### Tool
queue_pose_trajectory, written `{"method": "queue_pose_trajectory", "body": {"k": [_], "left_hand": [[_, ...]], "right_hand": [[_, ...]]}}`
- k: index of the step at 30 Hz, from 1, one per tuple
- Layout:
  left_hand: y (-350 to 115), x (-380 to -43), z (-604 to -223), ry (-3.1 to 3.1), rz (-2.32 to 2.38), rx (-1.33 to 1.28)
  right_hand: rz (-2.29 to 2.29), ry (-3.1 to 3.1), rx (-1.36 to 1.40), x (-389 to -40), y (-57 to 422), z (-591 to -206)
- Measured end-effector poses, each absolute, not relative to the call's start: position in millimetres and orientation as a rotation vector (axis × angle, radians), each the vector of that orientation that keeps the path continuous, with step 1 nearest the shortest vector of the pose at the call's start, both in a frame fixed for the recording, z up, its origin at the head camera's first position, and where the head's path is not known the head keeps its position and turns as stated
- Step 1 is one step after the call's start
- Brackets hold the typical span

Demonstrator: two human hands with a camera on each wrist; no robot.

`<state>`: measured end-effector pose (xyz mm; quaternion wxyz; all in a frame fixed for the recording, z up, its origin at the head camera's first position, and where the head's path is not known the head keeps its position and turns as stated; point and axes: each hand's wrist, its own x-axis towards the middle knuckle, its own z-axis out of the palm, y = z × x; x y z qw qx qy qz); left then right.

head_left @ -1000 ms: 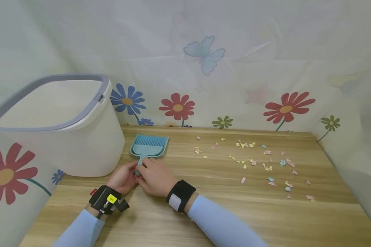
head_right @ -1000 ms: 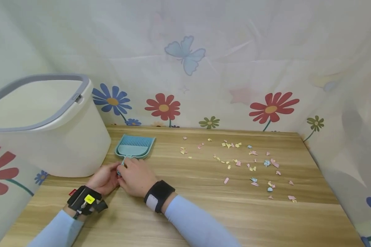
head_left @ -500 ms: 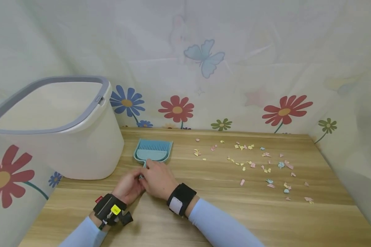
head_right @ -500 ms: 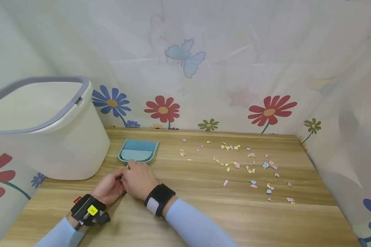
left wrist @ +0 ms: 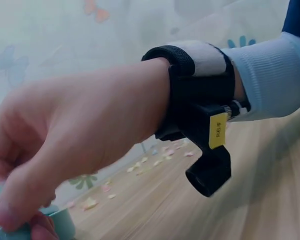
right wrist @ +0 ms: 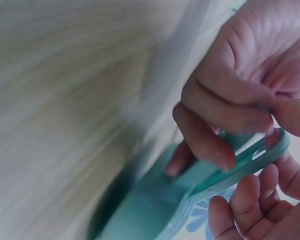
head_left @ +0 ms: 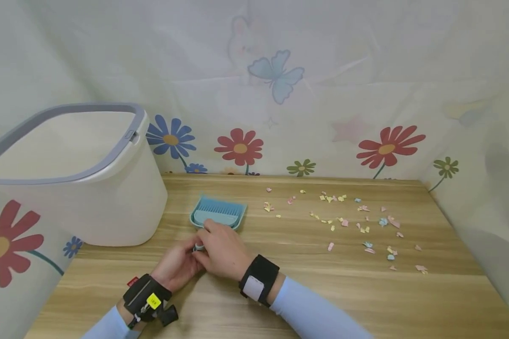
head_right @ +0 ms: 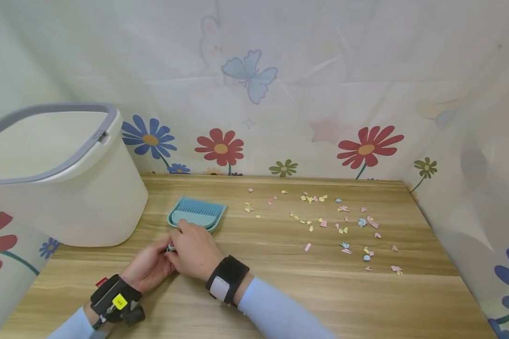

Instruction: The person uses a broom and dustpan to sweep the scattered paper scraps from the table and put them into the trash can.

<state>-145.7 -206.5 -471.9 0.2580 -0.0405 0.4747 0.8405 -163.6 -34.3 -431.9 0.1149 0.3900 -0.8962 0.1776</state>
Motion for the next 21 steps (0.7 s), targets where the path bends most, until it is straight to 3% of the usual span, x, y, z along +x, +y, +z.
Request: {"method": "queue_pose_trajectory", "body": {"k": [8, 21], "left_hand": [[-200.8, -131.2, -467.3, 1.290, 2.154, -0.024], [-197.0, -111.4, -471.8, 1.277, 1.977, 0.187]], "right_hand": [[0.720, -2.408, 1.100, -154.9, 16.8, -410.7], [0.922, -2.366, 0.836, -140.8, 156.2, -358.8]]}}
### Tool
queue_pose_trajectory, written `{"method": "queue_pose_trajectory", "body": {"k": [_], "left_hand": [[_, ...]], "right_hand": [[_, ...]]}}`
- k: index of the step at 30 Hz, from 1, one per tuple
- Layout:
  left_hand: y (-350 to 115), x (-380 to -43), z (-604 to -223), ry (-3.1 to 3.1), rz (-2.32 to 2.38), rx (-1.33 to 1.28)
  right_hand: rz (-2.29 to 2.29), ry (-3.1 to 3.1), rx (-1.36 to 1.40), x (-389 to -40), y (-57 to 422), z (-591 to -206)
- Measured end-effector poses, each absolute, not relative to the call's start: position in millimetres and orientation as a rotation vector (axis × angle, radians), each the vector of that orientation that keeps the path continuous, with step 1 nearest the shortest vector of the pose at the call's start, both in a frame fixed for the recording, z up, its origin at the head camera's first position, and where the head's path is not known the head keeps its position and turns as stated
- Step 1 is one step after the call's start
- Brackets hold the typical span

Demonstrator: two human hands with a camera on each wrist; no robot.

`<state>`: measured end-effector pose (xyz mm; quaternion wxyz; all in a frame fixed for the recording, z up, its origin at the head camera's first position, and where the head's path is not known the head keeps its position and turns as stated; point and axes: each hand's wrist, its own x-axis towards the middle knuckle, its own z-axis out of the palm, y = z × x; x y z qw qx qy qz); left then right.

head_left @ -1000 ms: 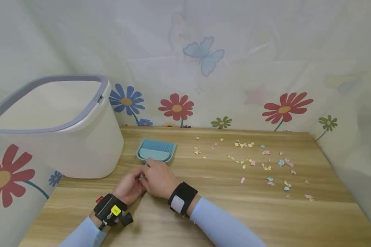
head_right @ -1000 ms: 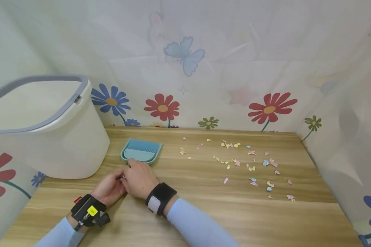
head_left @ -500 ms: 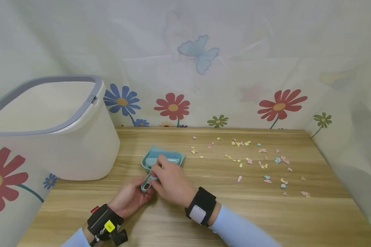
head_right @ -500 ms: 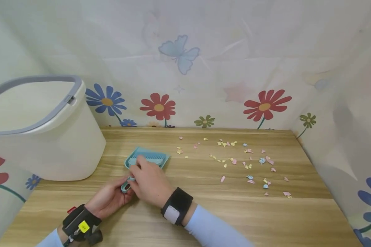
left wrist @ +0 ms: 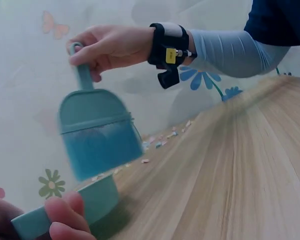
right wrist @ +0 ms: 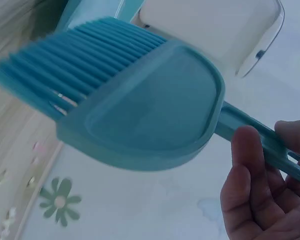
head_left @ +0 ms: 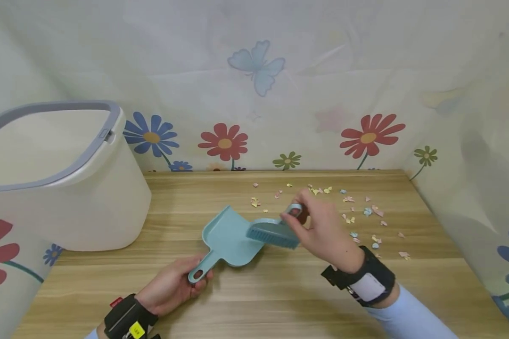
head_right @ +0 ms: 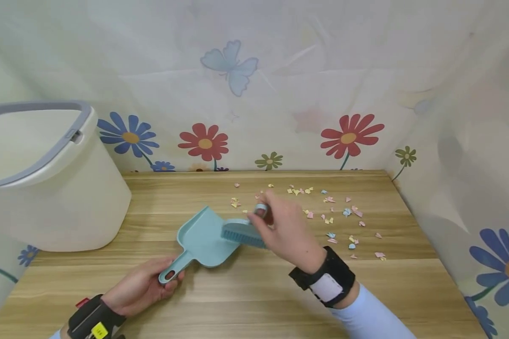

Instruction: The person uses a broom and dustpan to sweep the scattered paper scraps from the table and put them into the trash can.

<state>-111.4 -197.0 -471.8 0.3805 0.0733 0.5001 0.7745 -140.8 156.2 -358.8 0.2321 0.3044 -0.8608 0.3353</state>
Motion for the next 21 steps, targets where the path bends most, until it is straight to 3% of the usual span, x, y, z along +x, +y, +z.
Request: {"method": "queue_pose_trajectory", "body": {"k": [8, 21], "left_hand": [[-195.2, -106.8, -476.3, 1.294, 1.862, 0.258], [-181.8, -109.0, -468.2, 1.736, 1.587, 0.296]], "right_hand": [[0.790, -2.480, 0.779, -116.5, 211.2, -368.7], [0.774, -2.486, 0.713, -107.1, 225.5, -393.8]]}}
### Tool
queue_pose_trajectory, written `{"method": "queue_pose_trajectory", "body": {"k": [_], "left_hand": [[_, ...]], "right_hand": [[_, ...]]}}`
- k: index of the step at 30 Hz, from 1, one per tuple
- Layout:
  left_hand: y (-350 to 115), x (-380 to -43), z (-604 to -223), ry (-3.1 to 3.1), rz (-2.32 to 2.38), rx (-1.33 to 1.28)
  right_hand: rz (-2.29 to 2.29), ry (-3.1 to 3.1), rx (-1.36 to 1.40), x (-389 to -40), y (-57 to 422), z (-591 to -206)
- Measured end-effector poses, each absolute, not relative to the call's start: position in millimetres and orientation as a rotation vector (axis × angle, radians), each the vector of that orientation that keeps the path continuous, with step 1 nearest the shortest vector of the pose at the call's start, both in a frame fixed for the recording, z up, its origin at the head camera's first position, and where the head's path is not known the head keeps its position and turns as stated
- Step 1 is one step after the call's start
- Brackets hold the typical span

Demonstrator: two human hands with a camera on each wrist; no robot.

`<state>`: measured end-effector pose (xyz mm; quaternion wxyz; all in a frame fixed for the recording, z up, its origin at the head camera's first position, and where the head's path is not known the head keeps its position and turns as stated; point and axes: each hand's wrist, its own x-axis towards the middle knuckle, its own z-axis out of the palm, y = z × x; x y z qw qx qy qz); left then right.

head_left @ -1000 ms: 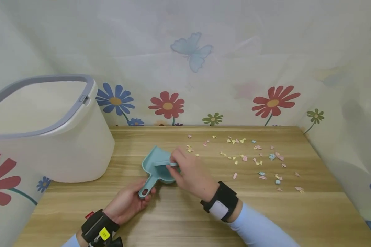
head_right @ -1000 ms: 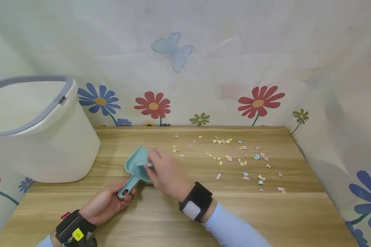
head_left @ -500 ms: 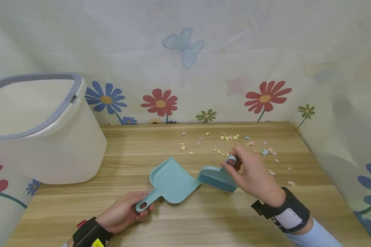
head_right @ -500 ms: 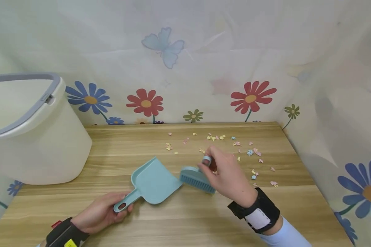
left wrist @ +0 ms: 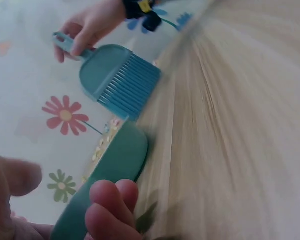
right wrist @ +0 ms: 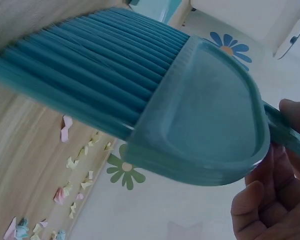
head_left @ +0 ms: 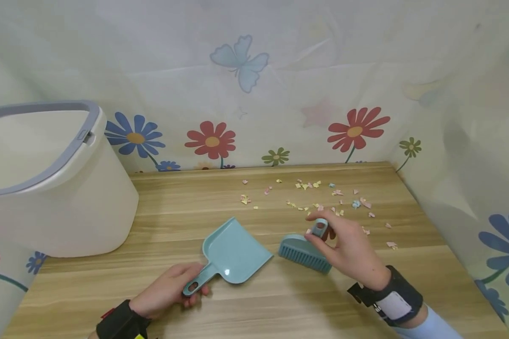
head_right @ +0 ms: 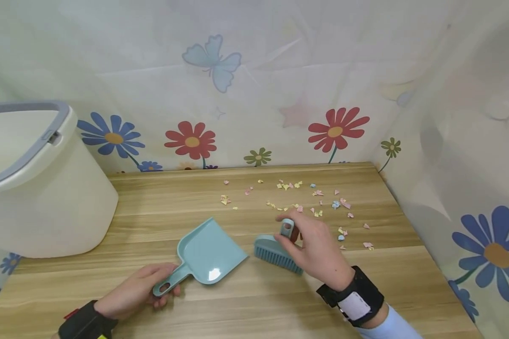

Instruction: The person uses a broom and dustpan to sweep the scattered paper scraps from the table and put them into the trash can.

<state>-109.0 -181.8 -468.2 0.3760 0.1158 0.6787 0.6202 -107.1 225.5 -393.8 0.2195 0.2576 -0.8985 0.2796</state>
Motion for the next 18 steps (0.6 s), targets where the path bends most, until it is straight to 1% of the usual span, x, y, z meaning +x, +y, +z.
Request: {"method": "queue_pose_trajectory", "body": {"k": [7, 13, 18], "left_hand": [[-162.3, -110.1, -460.2, 2.332, 1.136, 0.387], [-150.2, -112.2, -460.0, 2.664, 0.892, 0.448], [-144.9, -119.2, -456.9, 2.810, 0.796, 0.491]], "right_hand": [[0.847, -2.493, 0.758, -111.7, 232.6, -393.4], [0.761, -2.443, 0.559, -121.7, 244.8, -381.3], [0.542, -2.373, 0.422, -130.1, 255.5, -379.3]]}}
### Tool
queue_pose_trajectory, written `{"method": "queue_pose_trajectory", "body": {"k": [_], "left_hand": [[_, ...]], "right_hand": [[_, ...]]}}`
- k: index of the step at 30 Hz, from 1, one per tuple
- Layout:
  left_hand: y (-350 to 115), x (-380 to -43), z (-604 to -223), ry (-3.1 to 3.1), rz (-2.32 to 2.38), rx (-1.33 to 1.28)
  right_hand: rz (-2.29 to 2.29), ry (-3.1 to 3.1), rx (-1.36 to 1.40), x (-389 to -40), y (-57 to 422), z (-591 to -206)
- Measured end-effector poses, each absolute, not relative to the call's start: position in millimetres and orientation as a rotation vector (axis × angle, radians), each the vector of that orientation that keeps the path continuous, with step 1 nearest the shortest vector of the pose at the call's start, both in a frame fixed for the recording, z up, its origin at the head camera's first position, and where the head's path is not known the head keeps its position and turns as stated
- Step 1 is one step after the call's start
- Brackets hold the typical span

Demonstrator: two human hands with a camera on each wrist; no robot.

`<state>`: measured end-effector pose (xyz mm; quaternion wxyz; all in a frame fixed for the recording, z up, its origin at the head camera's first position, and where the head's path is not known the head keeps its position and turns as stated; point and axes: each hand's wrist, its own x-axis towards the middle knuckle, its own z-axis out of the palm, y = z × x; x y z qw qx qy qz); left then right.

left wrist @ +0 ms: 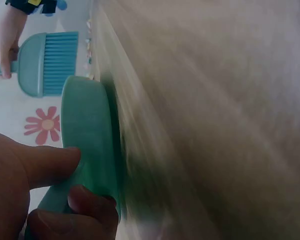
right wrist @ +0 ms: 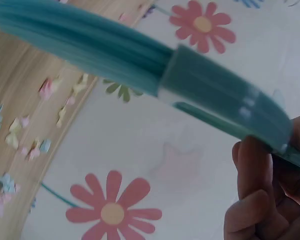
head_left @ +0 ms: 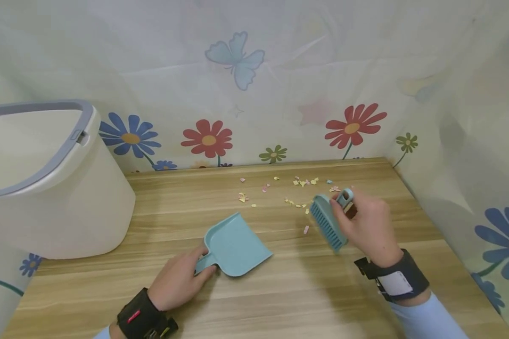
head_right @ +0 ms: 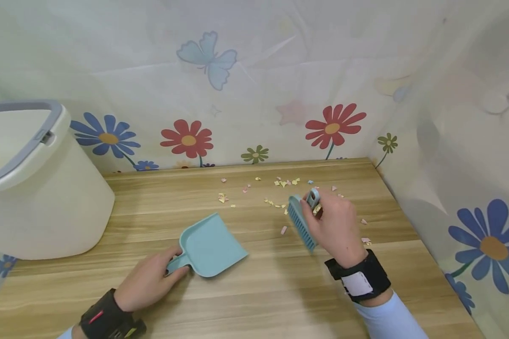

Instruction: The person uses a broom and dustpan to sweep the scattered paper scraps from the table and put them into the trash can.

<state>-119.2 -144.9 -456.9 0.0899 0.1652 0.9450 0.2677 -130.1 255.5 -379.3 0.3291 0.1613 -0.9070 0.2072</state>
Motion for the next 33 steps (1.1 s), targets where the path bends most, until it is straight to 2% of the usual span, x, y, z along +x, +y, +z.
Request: {"method": "queue_pose_trajectory", "body": {"k": [9, 20, 26, 33], "left_hand": [[-148.3, -133.7, -465.7, 2.911, 0.726, 0.598], [-147.3, -144.6, -467.6, 2.939, 0.670, 0.692], [-144.4, -147.9, -462.5, 2.918, 0.667, 0.693], [-141.0, -148.6, -455.7, 2.895, 0.656, 0.660]], "right_hand": [[0.307, -2.376, 0.443, -151.3, 240.8, -399.6], [0.422, -2.359, 0.565, -160.0, 188.1, -406.5], [0.594, -2.338, 0.563, -168.1, 200.9, -396.1], [0.475, -2.368, 0.571, -176.9, 225.9, -389.9]]}}
